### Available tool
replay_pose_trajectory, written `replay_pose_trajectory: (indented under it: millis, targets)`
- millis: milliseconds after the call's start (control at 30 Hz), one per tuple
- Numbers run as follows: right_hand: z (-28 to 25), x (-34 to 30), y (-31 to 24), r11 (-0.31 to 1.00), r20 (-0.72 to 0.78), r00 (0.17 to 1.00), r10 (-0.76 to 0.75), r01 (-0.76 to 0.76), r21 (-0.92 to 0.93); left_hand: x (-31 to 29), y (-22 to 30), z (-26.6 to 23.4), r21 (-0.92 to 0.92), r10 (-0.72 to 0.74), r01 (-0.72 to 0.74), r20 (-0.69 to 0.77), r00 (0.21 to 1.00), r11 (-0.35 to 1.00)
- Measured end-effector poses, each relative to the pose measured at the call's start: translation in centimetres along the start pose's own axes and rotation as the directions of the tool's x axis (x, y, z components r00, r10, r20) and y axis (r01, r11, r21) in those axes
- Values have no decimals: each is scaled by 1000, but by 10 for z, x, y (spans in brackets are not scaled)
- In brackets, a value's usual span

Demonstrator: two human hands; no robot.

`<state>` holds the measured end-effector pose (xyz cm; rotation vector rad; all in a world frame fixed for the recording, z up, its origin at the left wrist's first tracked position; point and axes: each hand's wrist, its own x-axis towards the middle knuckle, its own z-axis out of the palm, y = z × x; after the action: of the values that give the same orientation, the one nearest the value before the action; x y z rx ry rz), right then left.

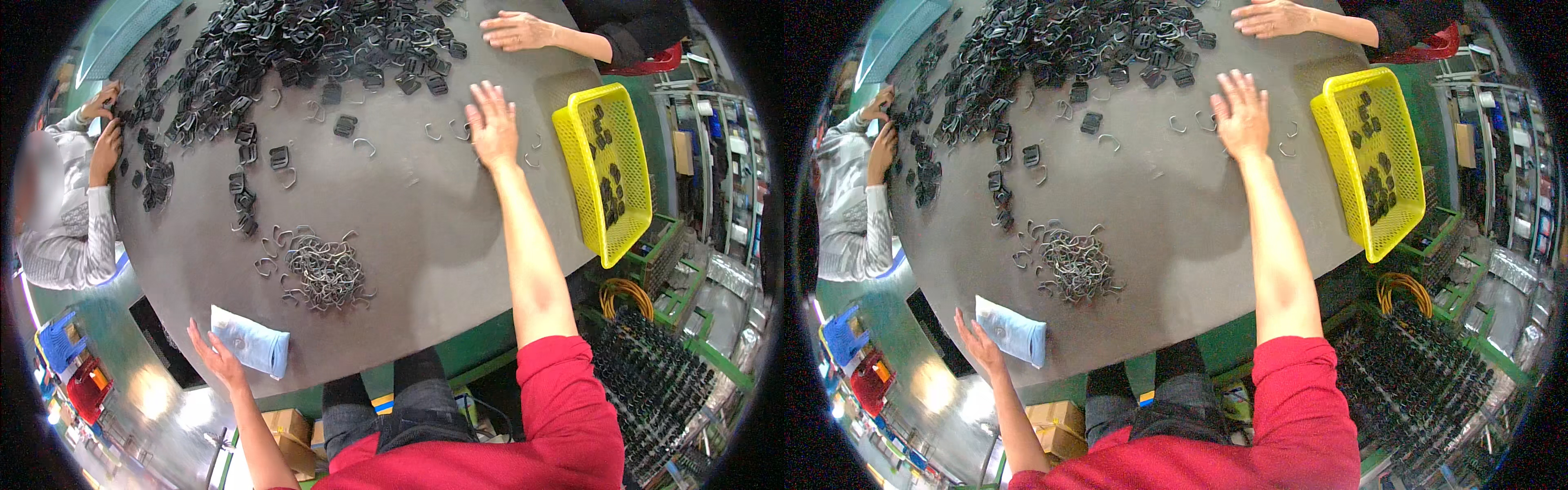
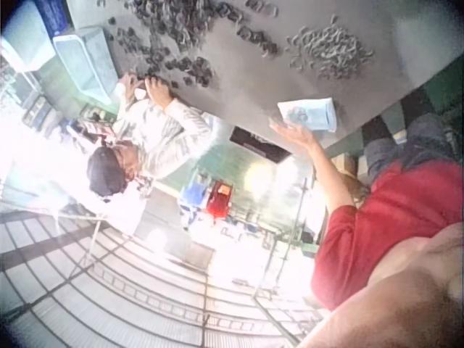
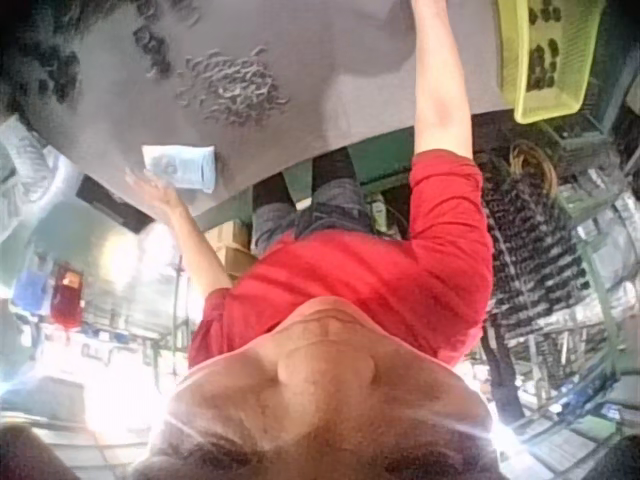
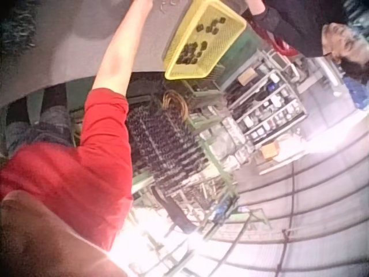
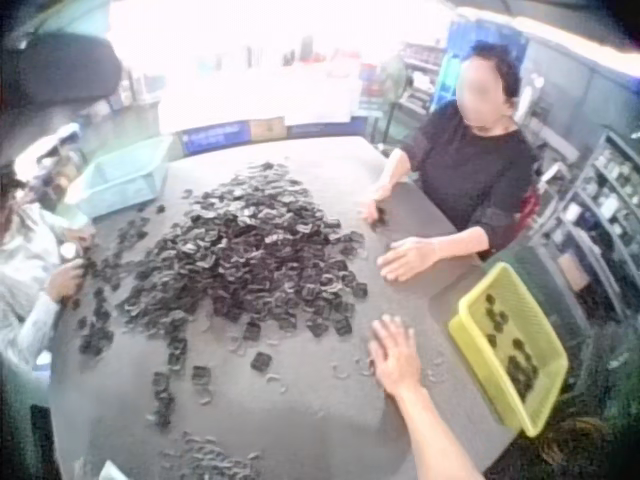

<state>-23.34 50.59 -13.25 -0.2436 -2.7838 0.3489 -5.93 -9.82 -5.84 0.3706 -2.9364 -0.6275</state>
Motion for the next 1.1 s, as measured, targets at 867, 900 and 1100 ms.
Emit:
replay_pose_trajectory:
  millis: [867,900,1100]
  targets:
    - [9,-109,-169,973,188,958,-215,194,126,-9,-18,-2,-57,-68,76,135,988,995]
    - [14,-104,-197,946,149,947,-284,252,204,-14,-20,-8,-63,-93,103,148,985,993]
    - [18,-84,-282,891,266,867,-421,339,304,-37,-38,-46,-89,-82,92,115,990,992]
